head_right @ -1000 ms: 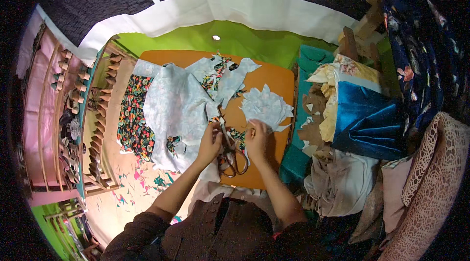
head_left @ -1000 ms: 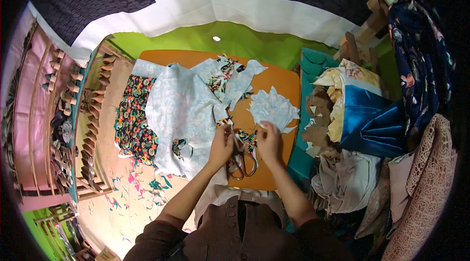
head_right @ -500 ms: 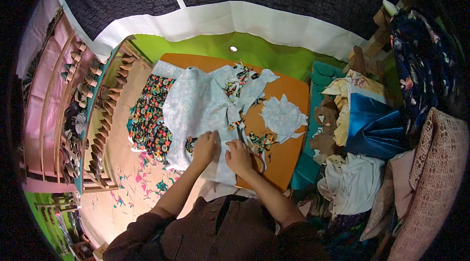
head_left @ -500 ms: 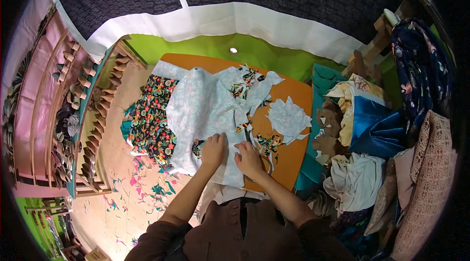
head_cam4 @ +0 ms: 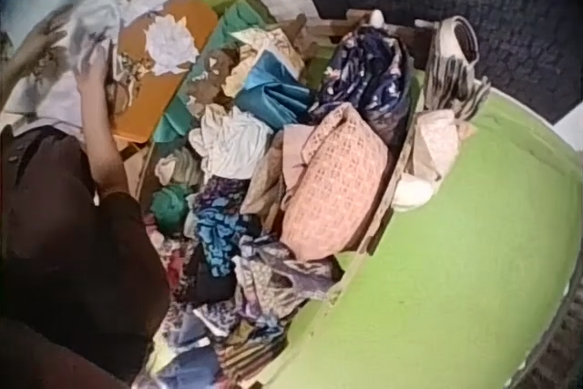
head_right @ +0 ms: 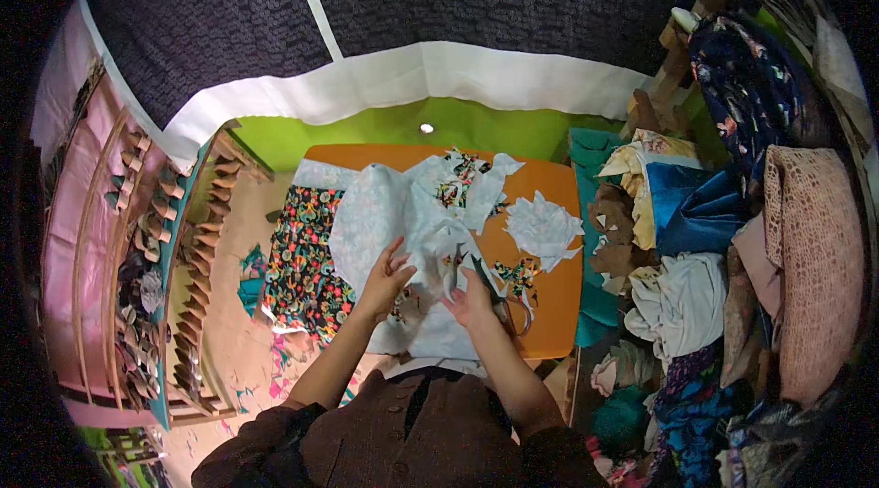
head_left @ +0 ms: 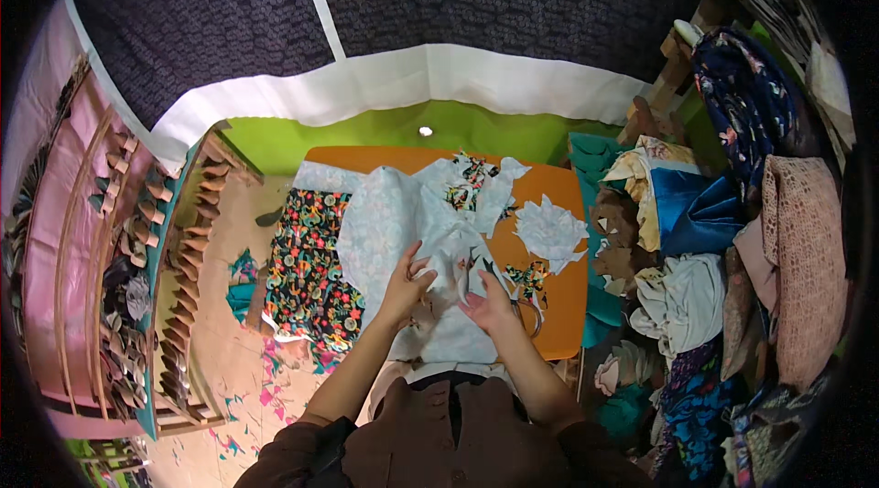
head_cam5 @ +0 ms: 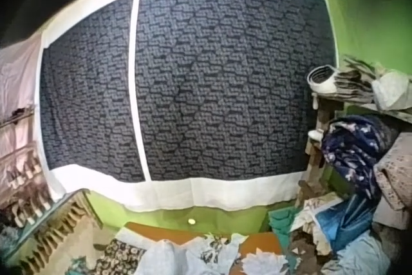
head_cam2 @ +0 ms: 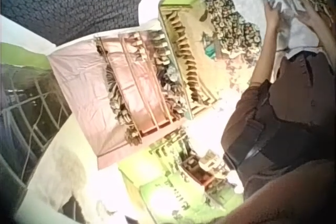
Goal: Cutting patterns out of floral fabric using scissors.
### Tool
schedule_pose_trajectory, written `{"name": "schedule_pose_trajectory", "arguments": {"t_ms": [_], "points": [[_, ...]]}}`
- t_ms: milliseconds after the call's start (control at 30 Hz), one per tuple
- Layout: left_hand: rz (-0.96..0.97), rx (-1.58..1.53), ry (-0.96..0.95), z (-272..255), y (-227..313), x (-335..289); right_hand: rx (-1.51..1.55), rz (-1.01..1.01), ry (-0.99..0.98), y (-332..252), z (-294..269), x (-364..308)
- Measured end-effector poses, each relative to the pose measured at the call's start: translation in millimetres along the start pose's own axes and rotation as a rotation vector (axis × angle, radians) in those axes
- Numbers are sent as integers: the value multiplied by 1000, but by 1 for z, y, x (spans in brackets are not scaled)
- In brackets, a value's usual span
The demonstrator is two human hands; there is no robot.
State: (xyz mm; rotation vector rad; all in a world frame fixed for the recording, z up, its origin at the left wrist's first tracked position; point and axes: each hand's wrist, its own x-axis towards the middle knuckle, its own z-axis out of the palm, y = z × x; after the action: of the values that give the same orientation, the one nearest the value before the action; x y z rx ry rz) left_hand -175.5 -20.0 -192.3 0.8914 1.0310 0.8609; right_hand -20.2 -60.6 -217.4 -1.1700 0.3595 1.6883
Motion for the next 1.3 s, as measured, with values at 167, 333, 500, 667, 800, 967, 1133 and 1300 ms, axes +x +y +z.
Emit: {"name": "schedule_pose_trajectory", "arguments": {"t_ms": [167, 333, 500, 667, 800, 967, 1133, 1300], "points": [[-62, -249, -128, -5, 36, -15, 266, -17, 63, 19, 24, -27], [-103, -389, -236, -5, 45, -33, 371, 298, -564, 36, 26, -18], [-79, -168, -352, -29, 19, -42, 143, -210, -482, 4, 38, -21], [-74, 43, -442, -42, 14, -40, -58, -461, -564, -25, 71, -62], [-6, 231, -595, -36, 30, -34, -274, -496, -653, -38, 80, -71], [103, 399, -584, -24, 58, -19, -678, -511, -649, -46, 98, -76], [16, 423, -662, -10, 60, -21, -794, -429, -588, -52, 107, -88], [-203, 63, -444, -18, 44, -12, -795, -410, -425, -61, 82, -80]]}}
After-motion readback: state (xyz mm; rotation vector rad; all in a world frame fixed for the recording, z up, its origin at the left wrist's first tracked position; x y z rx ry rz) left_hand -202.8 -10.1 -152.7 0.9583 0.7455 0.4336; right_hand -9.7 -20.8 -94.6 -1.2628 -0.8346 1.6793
